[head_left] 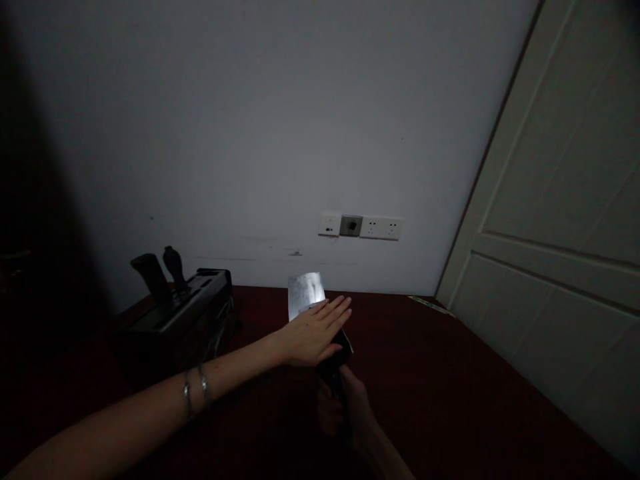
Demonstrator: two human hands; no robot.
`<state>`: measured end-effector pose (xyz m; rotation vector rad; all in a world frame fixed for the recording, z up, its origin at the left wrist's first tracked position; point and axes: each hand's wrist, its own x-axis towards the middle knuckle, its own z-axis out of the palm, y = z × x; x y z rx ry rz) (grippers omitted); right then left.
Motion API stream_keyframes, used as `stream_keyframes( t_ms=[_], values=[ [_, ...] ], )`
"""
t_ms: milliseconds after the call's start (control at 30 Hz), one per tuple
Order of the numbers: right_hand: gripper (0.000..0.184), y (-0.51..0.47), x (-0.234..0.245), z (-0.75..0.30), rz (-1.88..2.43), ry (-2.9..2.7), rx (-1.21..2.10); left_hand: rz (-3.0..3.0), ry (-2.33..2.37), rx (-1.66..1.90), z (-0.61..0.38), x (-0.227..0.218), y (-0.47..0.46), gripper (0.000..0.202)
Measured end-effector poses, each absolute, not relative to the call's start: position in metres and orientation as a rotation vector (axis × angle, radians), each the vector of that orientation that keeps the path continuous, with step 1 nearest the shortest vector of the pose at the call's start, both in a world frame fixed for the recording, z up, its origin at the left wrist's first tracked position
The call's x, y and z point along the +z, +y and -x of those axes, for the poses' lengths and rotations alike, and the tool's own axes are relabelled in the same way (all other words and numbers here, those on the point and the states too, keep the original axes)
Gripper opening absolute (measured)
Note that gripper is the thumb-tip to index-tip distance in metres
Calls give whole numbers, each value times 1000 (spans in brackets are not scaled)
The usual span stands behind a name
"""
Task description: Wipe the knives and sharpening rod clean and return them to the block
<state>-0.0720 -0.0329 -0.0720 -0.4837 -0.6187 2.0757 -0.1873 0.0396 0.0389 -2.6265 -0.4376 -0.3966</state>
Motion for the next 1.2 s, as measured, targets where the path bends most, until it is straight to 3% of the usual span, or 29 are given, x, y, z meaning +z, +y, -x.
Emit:
stream_keyframes(
  t_ms=[200, 700, 1200],
  values=[
    [57, -37, -68, 78, 497, -662, 2085, 2568, -600, -392, 192, 54, 70, 61],
    [55, -30, -81, 71, 668, -729, 1791, 2607, -433, -417, 177, 45, 49, 60],
    [60, -37, -73, 80, 682, -646, 1958, 2536, -692, -515, 183, 70, 118, 54]
  ],
)
